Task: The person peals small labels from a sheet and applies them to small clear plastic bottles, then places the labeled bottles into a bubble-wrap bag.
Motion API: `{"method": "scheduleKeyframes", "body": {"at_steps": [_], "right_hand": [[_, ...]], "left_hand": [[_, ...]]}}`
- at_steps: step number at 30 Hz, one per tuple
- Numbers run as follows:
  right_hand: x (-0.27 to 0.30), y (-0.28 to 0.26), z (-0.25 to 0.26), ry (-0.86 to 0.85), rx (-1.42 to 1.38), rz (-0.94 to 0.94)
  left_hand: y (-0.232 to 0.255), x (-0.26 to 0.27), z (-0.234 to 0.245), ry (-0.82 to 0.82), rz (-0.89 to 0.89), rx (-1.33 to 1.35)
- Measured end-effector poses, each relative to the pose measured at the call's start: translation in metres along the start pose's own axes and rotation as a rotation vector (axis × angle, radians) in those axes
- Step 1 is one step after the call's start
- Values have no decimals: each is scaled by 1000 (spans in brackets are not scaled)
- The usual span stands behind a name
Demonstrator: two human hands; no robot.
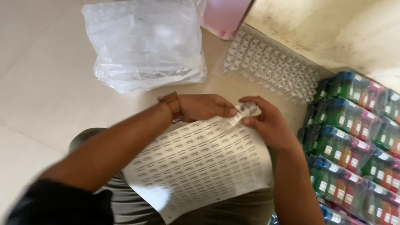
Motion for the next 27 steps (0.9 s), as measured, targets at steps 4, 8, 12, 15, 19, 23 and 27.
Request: {"method": "scheduleKeyframes", "body": {"at_steps": [4,8,12,15,19,23,27], "right_hand": [[23,22,-56,81,-423,14],[42,18,-135,61,-779,42],[41,15,-201,11,-931,8],[34,46,-230,-34,-903,-39],[7,54,-147,124,-260,53],[-44,70,-20,311,63,195],[-77,93,78,517,133,112]], "left_hand": [[52,76,-40,85,322,-719],[39,147,-38,290,682,-651],[26,220,-26,306,844,-872],[-36,258,12,414,689,-693],[-106,282,56,526,860,-914],[-85,244,48,406,864,-1478],[-16,150,58,625,501,-1674]]}}
Point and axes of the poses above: each hand's wrist, its own x-axis away from the middle knuckle, its own z-axis out of the back of the hand, y = z × x, the point moved 10 cm from there along -x, towards the middle knuckle, and after that the axes turned 1 degree about x, right-handed, at the moved point
